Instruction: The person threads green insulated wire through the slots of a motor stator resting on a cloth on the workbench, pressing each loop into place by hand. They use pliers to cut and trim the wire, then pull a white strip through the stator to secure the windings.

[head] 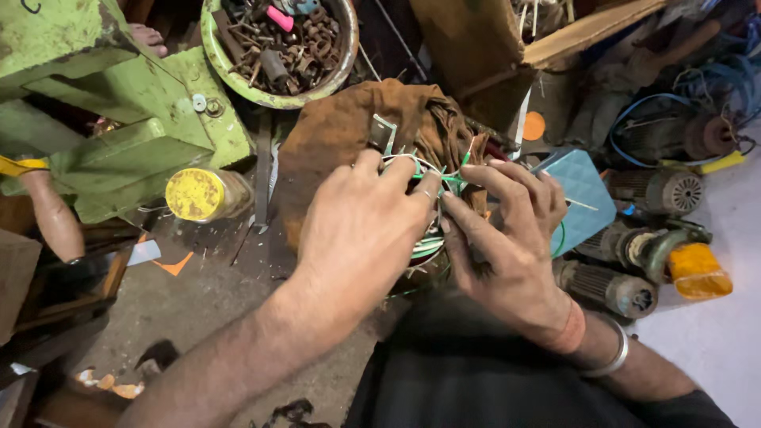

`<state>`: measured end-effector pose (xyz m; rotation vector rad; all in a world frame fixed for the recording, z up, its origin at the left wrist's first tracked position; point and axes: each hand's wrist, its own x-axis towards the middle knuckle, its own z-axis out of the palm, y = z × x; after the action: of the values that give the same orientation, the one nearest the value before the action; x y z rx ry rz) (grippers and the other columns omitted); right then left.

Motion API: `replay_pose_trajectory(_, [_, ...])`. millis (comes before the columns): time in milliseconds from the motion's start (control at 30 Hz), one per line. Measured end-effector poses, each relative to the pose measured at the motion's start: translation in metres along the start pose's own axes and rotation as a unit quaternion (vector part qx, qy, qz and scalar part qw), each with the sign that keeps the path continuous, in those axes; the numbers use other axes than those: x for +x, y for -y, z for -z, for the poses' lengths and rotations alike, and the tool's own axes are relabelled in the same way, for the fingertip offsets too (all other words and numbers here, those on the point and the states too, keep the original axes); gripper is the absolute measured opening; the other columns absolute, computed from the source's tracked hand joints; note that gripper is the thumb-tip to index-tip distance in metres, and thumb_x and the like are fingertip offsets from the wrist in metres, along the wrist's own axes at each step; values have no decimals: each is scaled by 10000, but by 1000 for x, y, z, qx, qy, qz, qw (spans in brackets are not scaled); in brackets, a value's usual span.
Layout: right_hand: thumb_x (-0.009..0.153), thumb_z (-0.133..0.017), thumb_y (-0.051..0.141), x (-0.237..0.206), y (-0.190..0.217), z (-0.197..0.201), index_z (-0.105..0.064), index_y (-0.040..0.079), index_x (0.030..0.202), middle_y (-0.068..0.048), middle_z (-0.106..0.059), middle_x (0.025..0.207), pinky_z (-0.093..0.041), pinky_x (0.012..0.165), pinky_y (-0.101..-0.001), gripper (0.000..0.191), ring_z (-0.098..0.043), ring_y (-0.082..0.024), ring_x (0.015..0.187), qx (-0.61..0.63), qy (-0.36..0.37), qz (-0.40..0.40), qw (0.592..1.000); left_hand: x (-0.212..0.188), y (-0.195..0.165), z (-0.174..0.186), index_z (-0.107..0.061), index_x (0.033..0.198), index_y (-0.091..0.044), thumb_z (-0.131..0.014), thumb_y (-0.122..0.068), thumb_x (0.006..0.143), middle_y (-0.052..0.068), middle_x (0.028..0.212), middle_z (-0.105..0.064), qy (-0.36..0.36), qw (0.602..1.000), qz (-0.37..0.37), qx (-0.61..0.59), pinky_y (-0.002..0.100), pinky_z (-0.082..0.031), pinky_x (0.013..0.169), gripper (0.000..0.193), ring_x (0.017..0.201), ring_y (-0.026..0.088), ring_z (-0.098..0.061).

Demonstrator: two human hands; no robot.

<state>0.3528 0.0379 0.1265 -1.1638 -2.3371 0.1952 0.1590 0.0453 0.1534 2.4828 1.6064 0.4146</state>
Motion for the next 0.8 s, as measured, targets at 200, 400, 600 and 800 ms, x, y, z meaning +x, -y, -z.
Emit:
replay_pose_trajectory(200, [831, -860, 32, -1, -10, -4, -763, 83, 1119, -129, -641, 1234, -511, 931, -376, 309, -608, -293, 1112, 94, -13, -39, 995, 0, 0, -2, -707, 968, -109, -659, -183, 806, 49, 934, -650, 23, 1000, -6, 17, 396, -513, 736, 184, 952, 256, -640])
replay_pose_trajectory(400, [813, -874, 51, 4, -17, -1, -771, 83, 1102, -120, -644, 1152, -528, 909, -394, 309, -628, -287, 1068, 97, 6, -16, 995, 2, 1, -3, -718, 981, -87, -673, -174, 792, 60, 893, -671, 21, 999, -18, 34, 387, -541, 702, 213, 898, 261, -670])
replay_pose_trajectory(600, [751, -826, -10, 8, -12, 7, -723, 6, 1103, -193, -631, 1114, -544, 870, -414, 367, -639, -354, 1011, 103, 34, 11, 994, 8, -8, -7, -741, 849, -68, -682, -173, 762, 79, 851, -688, 36, 997, -20, 69, 366, -579, 665, 149, 867, 257, -699])
replay_pose_trajectory(800, [824, -865, 21, 0, -8, 8, -717, 30, 1134, -115, -678, 1083, -564, 816, -322, 344, -696, -237, 928, 138, -4, -62, 989, 16, -9, -8, -745, 738, -102, -688, -175, 765, 86, 809, -709, 89, 995, 18, 37, 398, -588, 609, 97, 833, 267, -724])
